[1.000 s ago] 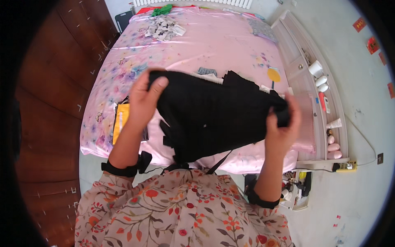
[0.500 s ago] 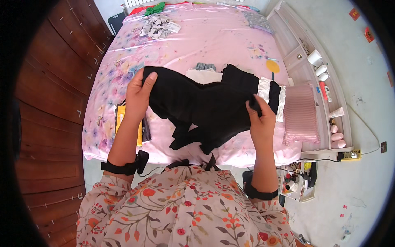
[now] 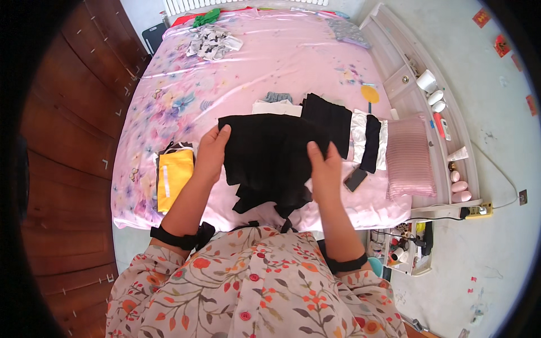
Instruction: The person folds a pair of black pants and a white patterned garment by hand on a bed, placing them into separate stacks.
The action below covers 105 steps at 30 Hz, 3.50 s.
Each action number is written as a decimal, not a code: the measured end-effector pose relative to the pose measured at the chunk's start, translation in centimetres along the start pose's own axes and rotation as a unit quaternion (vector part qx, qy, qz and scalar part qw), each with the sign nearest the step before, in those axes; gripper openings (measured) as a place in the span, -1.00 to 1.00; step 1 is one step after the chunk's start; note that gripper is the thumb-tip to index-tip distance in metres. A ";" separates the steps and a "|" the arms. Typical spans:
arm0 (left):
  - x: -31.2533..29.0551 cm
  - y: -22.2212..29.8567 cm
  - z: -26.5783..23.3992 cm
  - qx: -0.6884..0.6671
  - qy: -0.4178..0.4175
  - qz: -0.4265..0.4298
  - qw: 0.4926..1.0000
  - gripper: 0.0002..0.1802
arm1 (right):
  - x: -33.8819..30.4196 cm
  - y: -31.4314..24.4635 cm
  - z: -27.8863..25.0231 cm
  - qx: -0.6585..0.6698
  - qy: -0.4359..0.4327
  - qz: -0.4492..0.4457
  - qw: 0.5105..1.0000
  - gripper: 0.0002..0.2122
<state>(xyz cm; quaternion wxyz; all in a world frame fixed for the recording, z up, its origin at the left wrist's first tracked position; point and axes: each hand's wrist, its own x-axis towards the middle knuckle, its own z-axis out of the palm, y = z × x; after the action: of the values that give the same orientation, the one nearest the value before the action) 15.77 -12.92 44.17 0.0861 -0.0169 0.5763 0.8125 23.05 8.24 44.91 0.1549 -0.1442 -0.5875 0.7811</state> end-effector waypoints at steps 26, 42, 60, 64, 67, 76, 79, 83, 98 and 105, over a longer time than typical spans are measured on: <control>-3.2 0.0 0.8 0.112 -0.183 0.127 0.968 -0.73 | 0.3 -3.0 4.6 -0.462 -0.274 -0.289 0.792 -0.48; 0.4 -14.2 -10.2 0.512 -0.067 0.174 0.838 -0.67 | 0.4 -10.3 5.8 -0.166 -0.161 -0.405 0.885 -0.62; -6.6 -20.6 -3.6 0.459 -0.292 -0.084 0.835 0.40 | -2.2 -8.5 8.8 -0.139 0.091 -0.409 0.898 -0.72; -4.9 -22.2 -4.0 0.452 -0.213 -0.117 0.858 0.40 | -3.9 -9.1 10.1 -0.077 0.065 -0.397 0.912 -0.67; -3.7 -24.9 -6.6 0.509 -0.180 -0.094 0.837 0.38 | -4.5 -9.4 9.6 -0.114 0.074 -0.420 0.897 -0.70; -4.1 -27.7 -3.4 0.545 -0.158 -0.005 0.823 0.14 | -3.1 -11.8 9.6 -0.072 0.016 -0.417 0.906 -0.70; -0.5 -29.7 -6.8 0.606 -0.171 0.193 0.752 -0.30 | -1.9 -12.8 6.7 -0.034 0.047 -0.395 0.917 -0.67; 0.5 -22.0 -10.0 0.480 0.082 0.082 0.870 -0.72 | 0.6 -13.3 -1.4 -0.026 0.064 -0.375 0.925 -0.69; 3.4 -6.1 -15.2 0.672 0.106 0.004 0.733 -0.74 | 8.1 -1.3 -28.3 -0.244 0.015 0.188 0.951 -0.76; 9.8 -19.2 -16.2 0.815 0.057 0.044 0.575 -0.55 | 12.0 19.4 -44.3 -0.383 0.062 0.199 0.900 -0.55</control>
<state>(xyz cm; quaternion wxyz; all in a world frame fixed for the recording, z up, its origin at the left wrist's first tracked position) 8.04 -20.81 19.58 -0.0050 0.0392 0.9992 0.0000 28.78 46.77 13.86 -0.0343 -0.3546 -0.7894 0.5000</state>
